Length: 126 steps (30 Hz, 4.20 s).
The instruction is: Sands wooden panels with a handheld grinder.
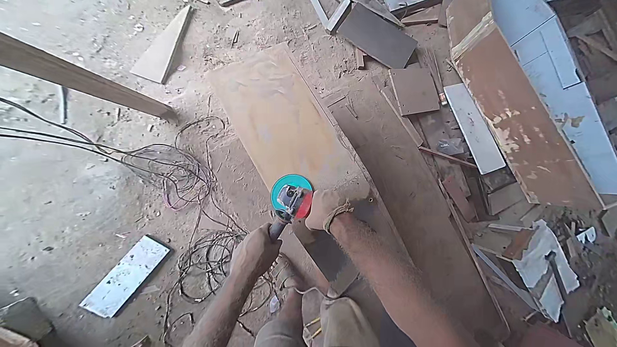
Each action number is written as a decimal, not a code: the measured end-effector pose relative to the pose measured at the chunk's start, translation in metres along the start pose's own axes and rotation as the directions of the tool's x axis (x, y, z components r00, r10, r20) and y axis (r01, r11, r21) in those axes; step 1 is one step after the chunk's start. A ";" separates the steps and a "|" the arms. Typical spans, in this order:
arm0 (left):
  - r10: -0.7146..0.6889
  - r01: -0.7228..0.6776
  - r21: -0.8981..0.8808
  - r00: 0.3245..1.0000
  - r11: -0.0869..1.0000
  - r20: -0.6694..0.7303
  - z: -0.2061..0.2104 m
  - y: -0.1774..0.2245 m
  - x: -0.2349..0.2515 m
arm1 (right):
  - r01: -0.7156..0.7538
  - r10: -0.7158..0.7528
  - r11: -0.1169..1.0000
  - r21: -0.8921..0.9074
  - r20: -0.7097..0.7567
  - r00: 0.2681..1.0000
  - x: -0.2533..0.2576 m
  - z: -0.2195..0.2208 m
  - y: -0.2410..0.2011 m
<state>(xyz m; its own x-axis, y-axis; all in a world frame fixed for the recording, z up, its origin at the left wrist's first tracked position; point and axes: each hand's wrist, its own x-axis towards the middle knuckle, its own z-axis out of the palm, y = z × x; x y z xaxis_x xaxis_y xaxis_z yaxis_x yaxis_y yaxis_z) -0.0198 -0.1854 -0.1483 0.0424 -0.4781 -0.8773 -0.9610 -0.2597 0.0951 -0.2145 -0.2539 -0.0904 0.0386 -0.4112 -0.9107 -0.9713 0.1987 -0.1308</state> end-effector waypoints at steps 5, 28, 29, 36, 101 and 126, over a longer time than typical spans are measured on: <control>0.154 -0.160 0.078 0.985 0.984 0.074 -0.024 0.090 0.011 | -0.247 0.252 0.966 0.074 -0.063 0.966 -0.008 -0.034 0.064; -0.043 0.043 -0.035 0.999 0.998 0.003 -0.014 -0.002 0.008 | 0.005 -0.006 0.999 -0.042 -0.018 1.000 0.009 -0.014 -0.017; -0.018 0.018 -0.012 1.000 1.000 0.006 -0.019 0.010 0.013 | -0.021 0.021 1.000 -0.017 -0.031 0.999 0.009 -0.020 -0.007; 0.267 -0.272 0.097 0.962 0.957 0.062 -0.056 0.152 0.034 | -0.376 0.403 0.906 0.194 -0.124 0.907 0.000 -0.065 0.098; 0.323 -0.518 0.723 0.854 0.458 0.407 0.428 0.213 -0.126 | -0.517 0.629 0.166 0.839 0.314 0.711 -0.152 0.500 0.352; 0.466 -0.449 0.847 0.837 0.285 0.287 0.291 0.274 -0.200 | 0.329 0.577 -0.318 0.889 -0.093 0.812 -0.066 0.461 0.285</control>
<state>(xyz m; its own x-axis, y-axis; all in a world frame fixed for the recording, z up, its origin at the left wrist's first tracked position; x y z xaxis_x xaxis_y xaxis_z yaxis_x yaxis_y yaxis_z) -0.3713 0.0835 -0.0837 -0.4908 -0.2808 -0.8248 -0.5240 0.8514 0.0220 -0.3853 0.2400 -0.2478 -0.5506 -0.3023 -0.7781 0.5307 0.5927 -0.6059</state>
